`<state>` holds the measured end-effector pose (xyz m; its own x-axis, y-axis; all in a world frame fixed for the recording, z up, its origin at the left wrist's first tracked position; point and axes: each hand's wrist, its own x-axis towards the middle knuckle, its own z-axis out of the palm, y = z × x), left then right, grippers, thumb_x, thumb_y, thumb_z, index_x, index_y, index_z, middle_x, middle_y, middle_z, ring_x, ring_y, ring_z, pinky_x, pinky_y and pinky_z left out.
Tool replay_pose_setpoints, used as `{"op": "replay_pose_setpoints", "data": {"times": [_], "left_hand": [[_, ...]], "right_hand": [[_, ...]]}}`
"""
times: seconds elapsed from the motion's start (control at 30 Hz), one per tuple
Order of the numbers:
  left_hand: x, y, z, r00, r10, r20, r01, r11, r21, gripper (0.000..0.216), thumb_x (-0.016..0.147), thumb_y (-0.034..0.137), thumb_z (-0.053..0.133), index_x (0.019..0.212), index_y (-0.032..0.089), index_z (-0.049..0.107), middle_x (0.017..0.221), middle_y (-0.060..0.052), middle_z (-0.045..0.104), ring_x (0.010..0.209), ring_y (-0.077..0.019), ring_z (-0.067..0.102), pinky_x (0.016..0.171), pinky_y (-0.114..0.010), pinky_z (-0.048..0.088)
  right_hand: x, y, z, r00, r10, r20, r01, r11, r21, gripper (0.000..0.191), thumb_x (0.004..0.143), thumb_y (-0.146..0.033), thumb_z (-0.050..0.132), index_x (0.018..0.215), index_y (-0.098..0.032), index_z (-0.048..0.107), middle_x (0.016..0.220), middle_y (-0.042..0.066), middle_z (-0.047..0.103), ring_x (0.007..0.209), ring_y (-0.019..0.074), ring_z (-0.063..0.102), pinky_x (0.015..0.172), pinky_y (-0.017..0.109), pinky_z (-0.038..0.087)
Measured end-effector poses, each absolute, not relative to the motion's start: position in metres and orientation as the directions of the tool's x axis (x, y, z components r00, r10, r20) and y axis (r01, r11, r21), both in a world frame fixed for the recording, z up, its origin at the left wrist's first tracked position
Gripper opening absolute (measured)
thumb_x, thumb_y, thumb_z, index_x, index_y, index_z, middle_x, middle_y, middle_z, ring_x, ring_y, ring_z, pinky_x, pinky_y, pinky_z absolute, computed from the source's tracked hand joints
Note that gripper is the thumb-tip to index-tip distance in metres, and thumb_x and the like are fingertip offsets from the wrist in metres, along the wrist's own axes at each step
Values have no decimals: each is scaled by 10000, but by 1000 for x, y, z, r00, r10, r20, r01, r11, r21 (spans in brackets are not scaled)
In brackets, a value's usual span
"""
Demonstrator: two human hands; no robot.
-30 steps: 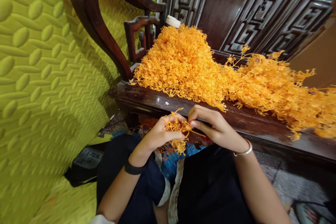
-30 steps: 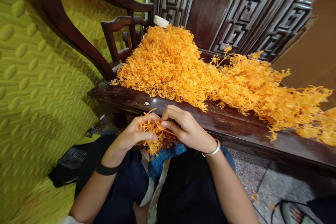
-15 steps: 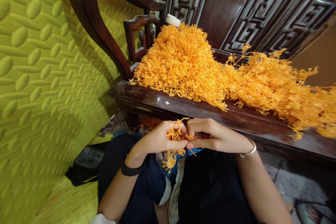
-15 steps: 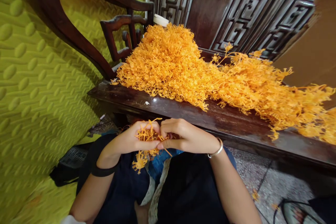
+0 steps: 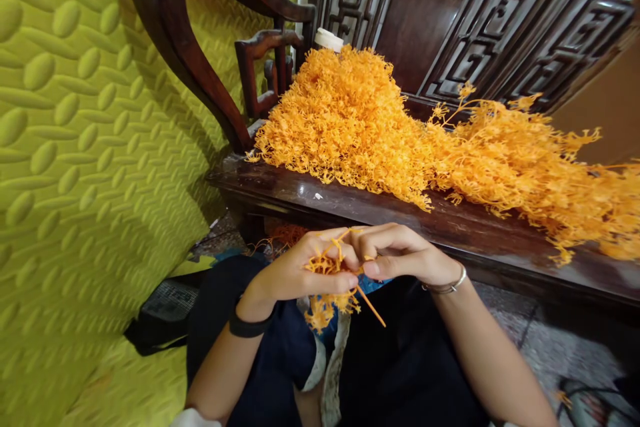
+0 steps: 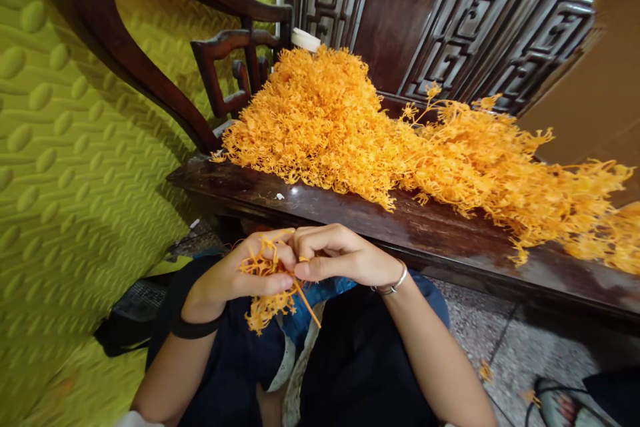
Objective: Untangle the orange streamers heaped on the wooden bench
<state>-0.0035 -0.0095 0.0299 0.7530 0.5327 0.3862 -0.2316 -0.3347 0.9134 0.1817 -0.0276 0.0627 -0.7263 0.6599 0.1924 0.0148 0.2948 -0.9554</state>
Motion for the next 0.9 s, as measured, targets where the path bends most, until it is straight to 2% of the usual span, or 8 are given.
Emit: {"op": "replay_pose_setpoints", "data": {"times": [0.1, 0.2, 0.27, 0.33, 0.5, 0.63, 0.8, 0.9], "left_hand": [[-5, -7, 26, 734, 580, 353, -261, -239, 935, 158, 721, 290, 616, 628, 162, 611, 753, -27, 529, 743, -163, 514, 729, -306, 410], [-7, -4, 21, 686, 639, 348, -389, -82, 918, 219, 676, 332, 629, 535, 171, 584, 650, -18, 488, 624, -145, 475, 632, -300, 397], [-6, -3, 18, 639, 684, 350, -402, -91, 911, 182, 666, 303, 641, 543, 172, 609, 656, -22, 501, 615, -139, 470, 624, -295, 390], [-1, -2, 16, 615, 702, 358, -359, -154, 920, 118, 677, 258, 648, 596, 173, 652, 690, -27, 525, 658, -144, 489, 659, -291, 393], [11, 3, 7, 506, 781, 366, -424, -144, 894, 84, 730, 212, 611, 700, 176, 681, 784, -23, 523, 720, -127, 501, 665, -246, 393], [10, 7, 3, 408, 842, 353, -545, -85, 834, 96, 727, 213, 602, 771, 185, 682, 846, -12, 535, 693, -97, 503, 632, -211, 408], [8, 8, 4, 365, 886, 286, -619, 2, 785, 181, 733, 234, 607, 899, 199, 669, 861, -13, 588, 720, -101, 560, 653, -200, 450], [9, 9, 4, 348, 897, 274, -630, 8, 776, 243, 726, 232, 621, 966, 207, 654, 907, -15, 601, 748, -102, 582, 691, -202, 464]], "right_hand": [[180, -26, 62, -687, 691, 223, -23, 286, -958, 354, 821, -308, 575, 539, -173, 409, 586, -9, 411, 610, 123, 413, 588, 278, 347], [189, -23, 65, -410, 797, 444, -174, 410, -895, 470, 827, -458, 477, 503, -210, 243, 469, -37, 247, 469, 125, 301, 490, 287, 323], [201, -20, 69, -147, 835, 531, -118, 518, -847, 453, 845, -473, 395, 534, -213, 193, 486, -37, 199, 457, 134, 274, 477, 294, 322], [214, -17, 71, -35, 833, 552, 52, 554, -831, 375, 858, -443, 381, 577, -219, 274, 553, -16, 284, 523, 150, 355, 529, 307, 355], [234, -4, 69, 49, 803, 594, 446, 515, -732, 156, 822, -355, 561, 773, -210, 525, 734, 15, 495, 668, 149, 473, 610, 291, 378], [244, 24, 73, 99, 674, 732, 726, 453, -516, 195, 807, -324, 595, 961, -207, 568, 839, 34, 558, 757, 164, 531, 706, 318, 430], [249, 46, 80, -45, 635, 771, 871, 403, -282, 372, 765, -301, 628, 1115, -213, 537, 1172, 114, 520, 1126, 284, 472, 930, 475, 381], [236, 27, 80, -76, 626, 776, 830, 471, -299, 283, 795, -275, 598, 1073, -233, 564, 1221, 96, 515, 1200, 278, 430, 1002, 486, 323]]}}
